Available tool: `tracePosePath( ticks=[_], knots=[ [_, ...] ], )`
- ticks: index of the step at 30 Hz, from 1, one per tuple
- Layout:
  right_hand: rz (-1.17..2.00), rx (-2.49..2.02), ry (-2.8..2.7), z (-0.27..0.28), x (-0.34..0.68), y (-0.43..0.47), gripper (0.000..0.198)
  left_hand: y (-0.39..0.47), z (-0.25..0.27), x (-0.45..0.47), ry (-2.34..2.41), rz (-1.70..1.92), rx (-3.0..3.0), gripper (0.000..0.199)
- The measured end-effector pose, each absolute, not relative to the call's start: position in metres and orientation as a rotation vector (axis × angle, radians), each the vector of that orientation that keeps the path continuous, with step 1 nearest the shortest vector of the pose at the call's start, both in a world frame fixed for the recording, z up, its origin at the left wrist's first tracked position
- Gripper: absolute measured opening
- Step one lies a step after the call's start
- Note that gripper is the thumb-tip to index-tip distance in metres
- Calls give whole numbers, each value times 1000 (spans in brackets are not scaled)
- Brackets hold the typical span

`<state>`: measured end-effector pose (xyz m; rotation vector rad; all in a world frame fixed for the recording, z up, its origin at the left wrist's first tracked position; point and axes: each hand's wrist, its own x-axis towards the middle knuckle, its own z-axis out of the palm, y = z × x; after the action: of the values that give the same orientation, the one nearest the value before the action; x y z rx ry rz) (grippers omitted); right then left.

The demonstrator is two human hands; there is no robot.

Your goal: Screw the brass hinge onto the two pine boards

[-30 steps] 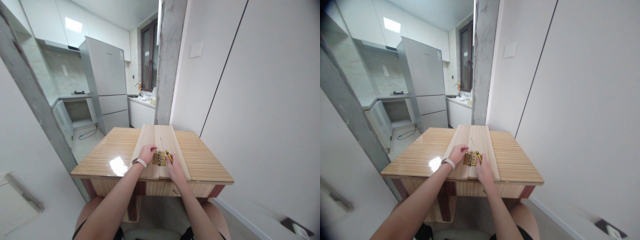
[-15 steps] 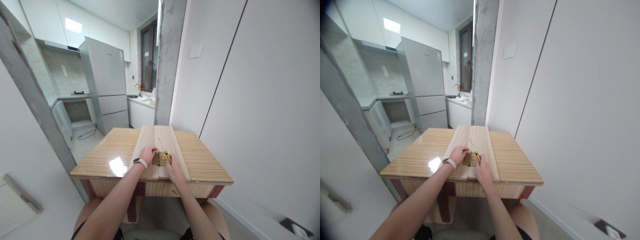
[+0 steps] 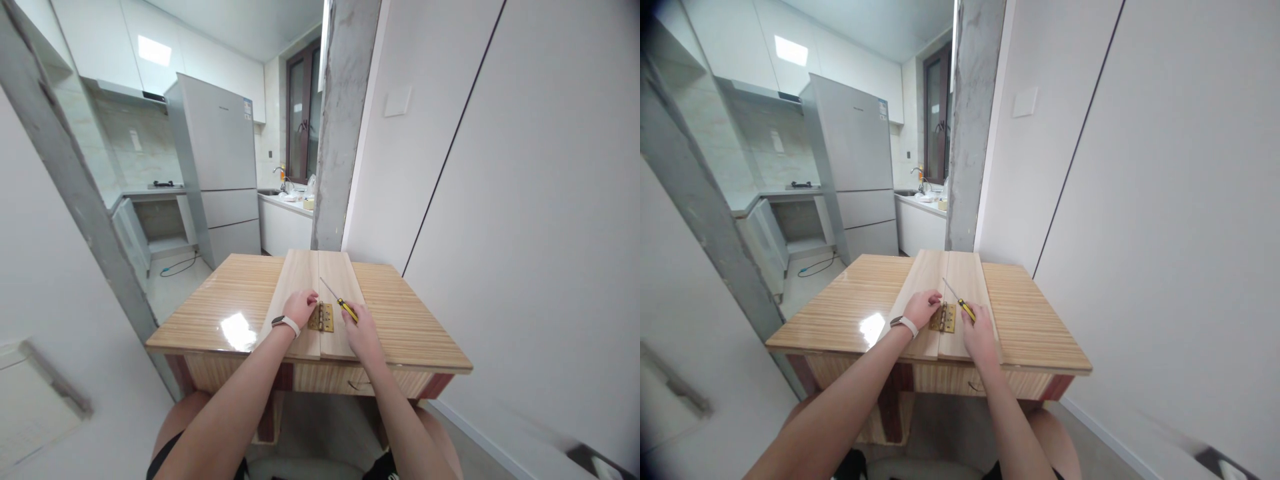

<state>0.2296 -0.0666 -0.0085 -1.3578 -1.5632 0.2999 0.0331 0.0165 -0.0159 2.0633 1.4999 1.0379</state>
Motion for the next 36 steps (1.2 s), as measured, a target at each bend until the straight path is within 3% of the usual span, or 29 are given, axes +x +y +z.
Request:
tracePosePath(
  ticks=[12,36],
  knots=[
    [187,-1240,-1831,67,248,-26,13,22,-22,28,1452,1100,2029,15],
    [195,-1109,-2391,120,216,-1,24,22,-23,29,1468,1076,2034,15]
  ],
)
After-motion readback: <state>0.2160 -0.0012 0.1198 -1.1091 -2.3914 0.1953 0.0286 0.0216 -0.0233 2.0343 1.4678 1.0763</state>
